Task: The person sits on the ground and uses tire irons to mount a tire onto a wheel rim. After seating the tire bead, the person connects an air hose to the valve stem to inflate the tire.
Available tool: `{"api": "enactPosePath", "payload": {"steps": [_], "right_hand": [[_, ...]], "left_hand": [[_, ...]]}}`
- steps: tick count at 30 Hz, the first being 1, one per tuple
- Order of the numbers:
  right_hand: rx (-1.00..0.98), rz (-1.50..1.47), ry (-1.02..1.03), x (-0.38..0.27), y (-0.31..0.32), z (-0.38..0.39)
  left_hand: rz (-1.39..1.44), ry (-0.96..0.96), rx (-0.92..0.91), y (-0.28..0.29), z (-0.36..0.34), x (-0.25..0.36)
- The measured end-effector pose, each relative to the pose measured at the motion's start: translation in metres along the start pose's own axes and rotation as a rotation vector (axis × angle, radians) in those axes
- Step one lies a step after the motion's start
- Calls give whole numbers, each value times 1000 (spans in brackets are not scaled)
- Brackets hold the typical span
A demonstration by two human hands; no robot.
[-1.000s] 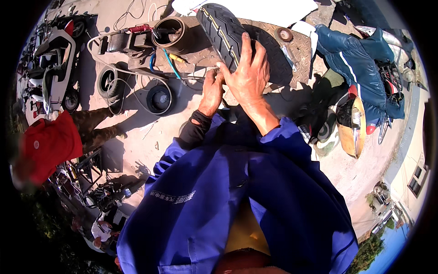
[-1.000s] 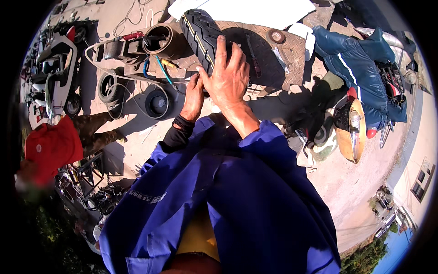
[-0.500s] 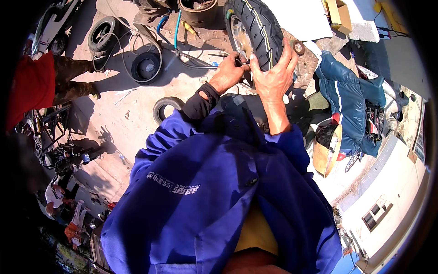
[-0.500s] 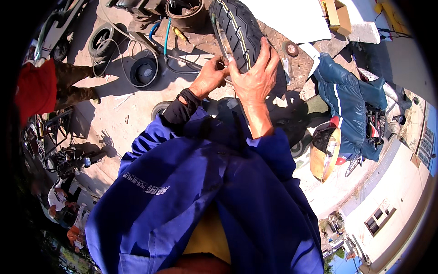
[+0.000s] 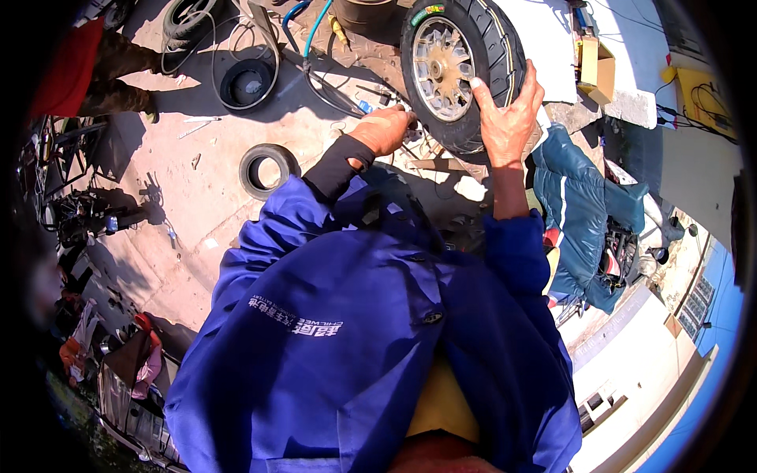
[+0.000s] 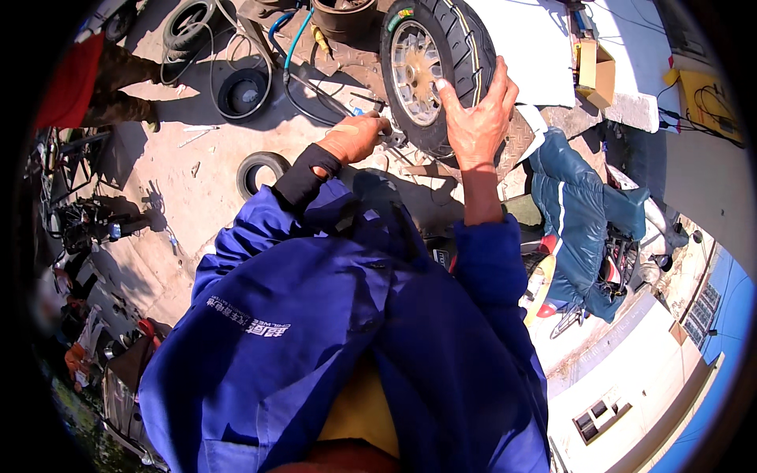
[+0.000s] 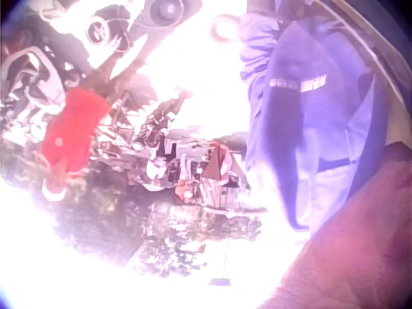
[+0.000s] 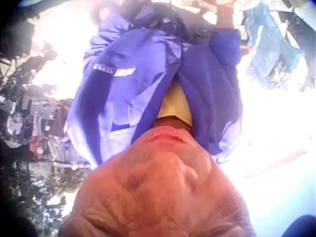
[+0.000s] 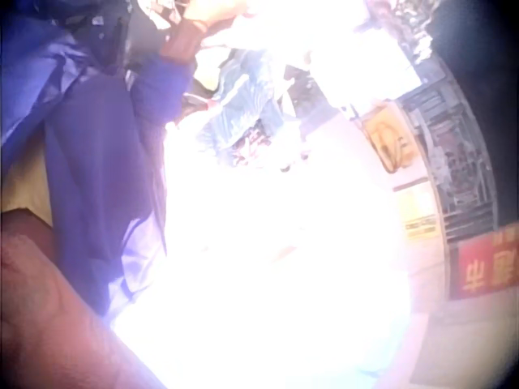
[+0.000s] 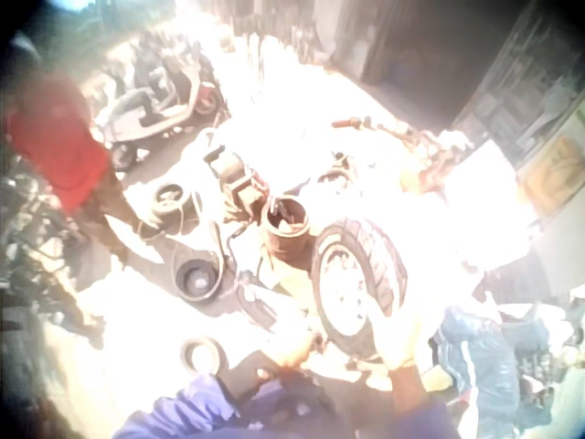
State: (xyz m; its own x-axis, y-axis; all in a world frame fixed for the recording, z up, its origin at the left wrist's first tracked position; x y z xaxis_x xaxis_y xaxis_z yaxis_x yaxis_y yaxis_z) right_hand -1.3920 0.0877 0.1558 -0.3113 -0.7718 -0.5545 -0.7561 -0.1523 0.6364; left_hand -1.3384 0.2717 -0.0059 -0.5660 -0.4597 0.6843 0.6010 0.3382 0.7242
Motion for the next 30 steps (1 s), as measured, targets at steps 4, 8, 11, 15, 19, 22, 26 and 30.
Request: {"api": "enactPosePath", "payload": {"steps": [4,8,11,15,19,22,26,30], "right_hand": [[-60,-47,52,20,10,-16],[-115,-170,135,41,24,-18],[-186,-252,166,42,25,3],[-196,-284,192,53,51,27],[124,-200,-273,189,77,63],[150,102,-584,304,67,96],[105,382,-527,361,51,98],[-37,480,-427,360,23,93]], "left_hand": [[-88,118,264,98,-1,31],[-251,-448,686,178,-54,90],[-386,-581,488,168,-85,97],[-357,-440,116,164,-82,110],[-450,-425,216,151,-54,98],[-399,-305,233,147,-48,105],[-322,-154,338,143,-48,103],[-341,-6,410,152,-53,94]]}}
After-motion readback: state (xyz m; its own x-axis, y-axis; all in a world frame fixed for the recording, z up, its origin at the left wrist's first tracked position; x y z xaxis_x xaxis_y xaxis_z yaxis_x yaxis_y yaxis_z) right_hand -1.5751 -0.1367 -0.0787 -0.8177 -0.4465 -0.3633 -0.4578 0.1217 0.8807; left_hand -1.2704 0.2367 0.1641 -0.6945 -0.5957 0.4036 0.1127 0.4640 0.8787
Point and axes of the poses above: each hand's wrist, its own z-axis away from the middle knuckle, its own y-axis out of the back of the hand, x = y × z, the point moved 6 cm from there along -z, towards the middle knuckle, and after that the axes turned 15 degrees about x, right-handed, at the moved point
